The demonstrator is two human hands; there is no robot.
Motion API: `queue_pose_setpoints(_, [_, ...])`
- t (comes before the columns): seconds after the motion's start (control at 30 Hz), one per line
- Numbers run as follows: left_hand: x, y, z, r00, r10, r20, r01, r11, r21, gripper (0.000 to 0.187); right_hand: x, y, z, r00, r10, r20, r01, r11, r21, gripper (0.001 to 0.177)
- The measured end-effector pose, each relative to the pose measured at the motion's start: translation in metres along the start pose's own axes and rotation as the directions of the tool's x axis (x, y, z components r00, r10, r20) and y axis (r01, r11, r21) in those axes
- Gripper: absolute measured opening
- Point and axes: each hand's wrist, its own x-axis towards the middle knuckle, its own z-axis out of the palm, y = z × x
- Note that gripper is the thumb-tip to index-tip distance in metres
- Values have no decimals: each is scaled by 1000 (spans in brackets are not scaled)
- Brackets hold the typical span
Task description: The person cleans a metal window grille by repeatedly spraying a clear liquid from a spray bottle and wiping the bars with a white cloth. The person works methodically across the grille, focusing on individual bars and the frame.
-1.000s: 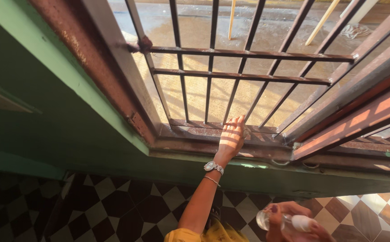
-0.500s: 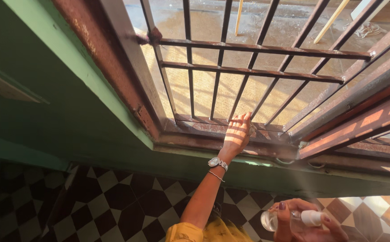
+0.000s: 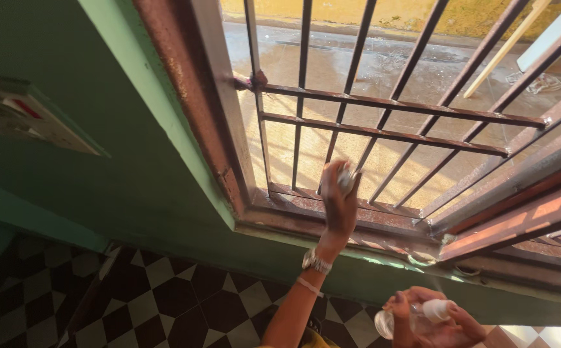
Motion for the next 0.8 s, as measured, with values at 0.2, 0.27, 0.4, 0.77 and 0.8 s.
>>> queue_pose_setpoints(0.2, [48,-17,72,989,-80,123,74,996,57,29,11,1,23,991,6,132,-9,1000,20,68])
queue_pose_setpoints(0.27, [55,-33,96,989,-122,79,113,988,109,28,21,3,26,987,7,159,-6,1000,-5,69])
queue_pose_setpoints(0.4, [56,-59,108,959,-252,132,230,960,159,30,35,13,38,992,35,120,-21,993,-115,70])
queue_pose_setpoints(0.77, [22,-102,118,986,-116,120,70,939,337,18,43,51,56,990,110,87,-110,994,-2,69])
queue_pose_setpoints(0.8, [17,-113,116,991,-84,102,47,946,321,15,43,52,55,990,113,79,-113,994,0,68])
